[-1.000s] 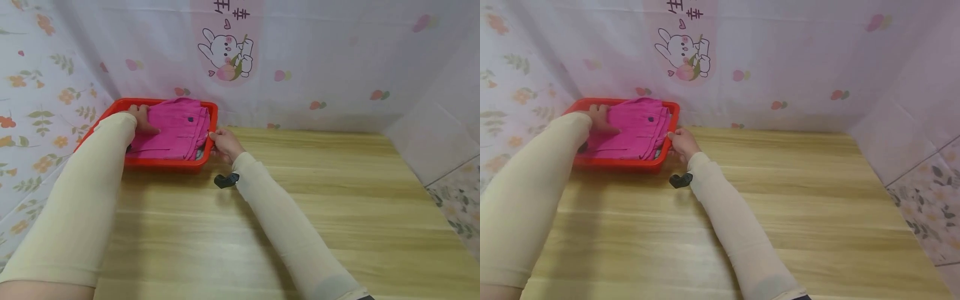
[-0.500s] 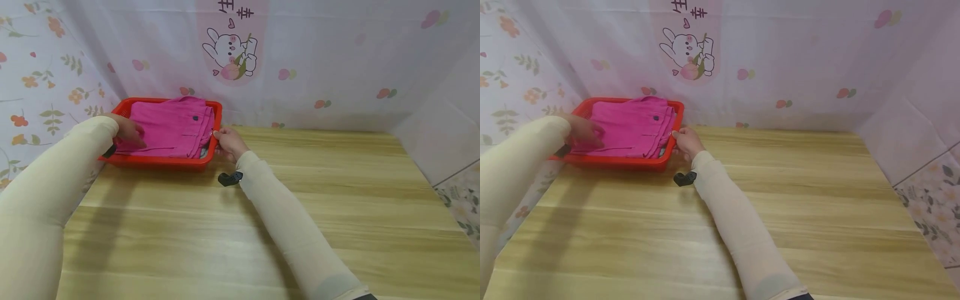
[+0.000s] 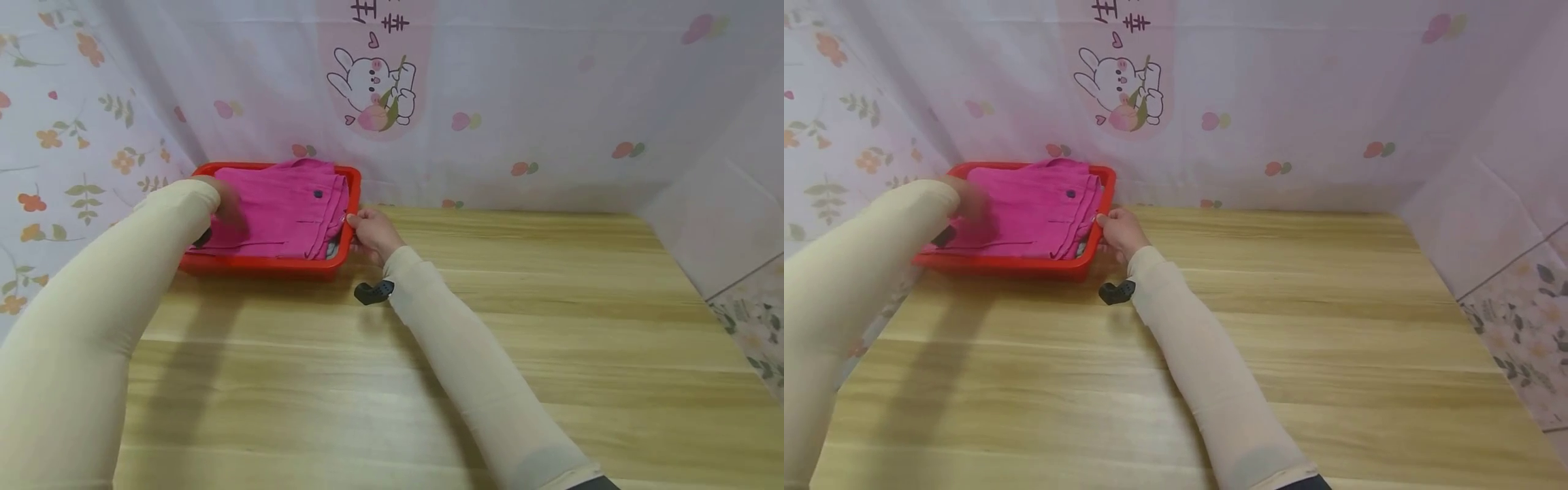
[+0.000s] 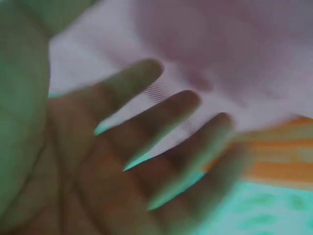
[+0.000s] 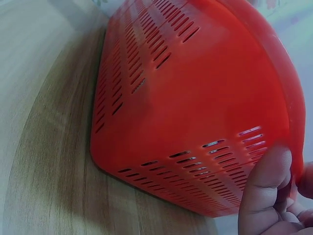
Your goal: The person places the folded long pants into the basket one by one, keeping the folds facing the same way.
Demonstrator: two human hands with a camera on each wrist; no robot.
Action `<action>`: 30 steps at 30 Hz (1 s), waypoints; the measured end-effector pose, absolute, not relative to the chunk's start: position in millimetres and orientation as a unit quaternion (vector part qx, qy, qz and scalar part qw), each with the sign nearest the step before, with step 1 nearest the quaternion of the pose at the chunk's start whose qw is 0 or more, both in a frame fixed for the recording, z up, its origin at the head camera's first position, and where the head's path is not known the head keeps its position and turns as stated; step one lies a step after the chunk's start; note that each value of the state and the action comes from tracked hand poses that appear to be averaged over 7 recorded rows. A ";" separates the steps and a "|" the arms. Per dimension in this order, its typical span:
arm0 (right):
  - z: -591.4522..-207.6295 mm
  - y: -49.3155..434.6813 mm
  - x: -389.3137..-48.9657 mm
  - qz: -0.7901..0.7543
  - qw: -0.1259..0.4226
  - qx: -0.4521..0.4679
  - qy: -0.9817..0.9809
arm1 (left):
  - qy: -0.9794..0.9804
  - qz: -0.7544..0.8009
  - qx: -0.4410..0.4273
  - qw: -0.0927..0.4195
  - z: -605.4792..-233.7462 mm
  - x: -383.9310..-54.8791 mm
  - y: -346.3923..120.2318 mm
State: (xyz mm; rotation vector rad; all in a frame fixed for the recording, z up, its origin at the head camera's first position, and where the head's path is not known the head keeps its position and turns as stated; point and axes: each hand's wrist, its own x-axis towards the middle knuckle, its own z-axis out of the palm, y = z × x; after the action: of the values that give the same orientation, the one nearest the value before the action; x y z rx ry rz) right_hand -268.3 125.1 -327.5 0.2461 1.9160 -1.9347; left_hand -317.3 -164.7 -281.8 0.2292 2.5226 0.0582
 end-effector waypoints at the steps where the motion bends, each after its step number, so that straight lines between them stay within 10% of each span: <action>1: -327.9 124.8 -268.2 -0.692 0.202 0.085 0.687 | 0.959 0.028 0.092 0.267 -280.1 -321.9 -155.9; 8: -330.4 119.1 -264.4 -0.691 0.202 0.075 0.690 | 0.980 0.105 0.122 0.114 -288.9 -350.8 -86.8; 30: -327.9 126.6 -266.1 -0.686 0.194 0.072 0.697 | 0.933 0.208 -0.009 0.295 -295.9 -353.1 -59.9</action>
State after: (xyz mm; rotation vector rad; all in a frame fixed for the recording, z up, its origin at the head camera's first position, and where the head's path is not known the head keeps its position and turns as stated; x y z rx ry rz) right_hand -266.1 126.6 -327.9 0.2012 1.9544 -1.9243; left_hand -353.1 -59.9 -295.9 -0.0242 2.4822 0.5538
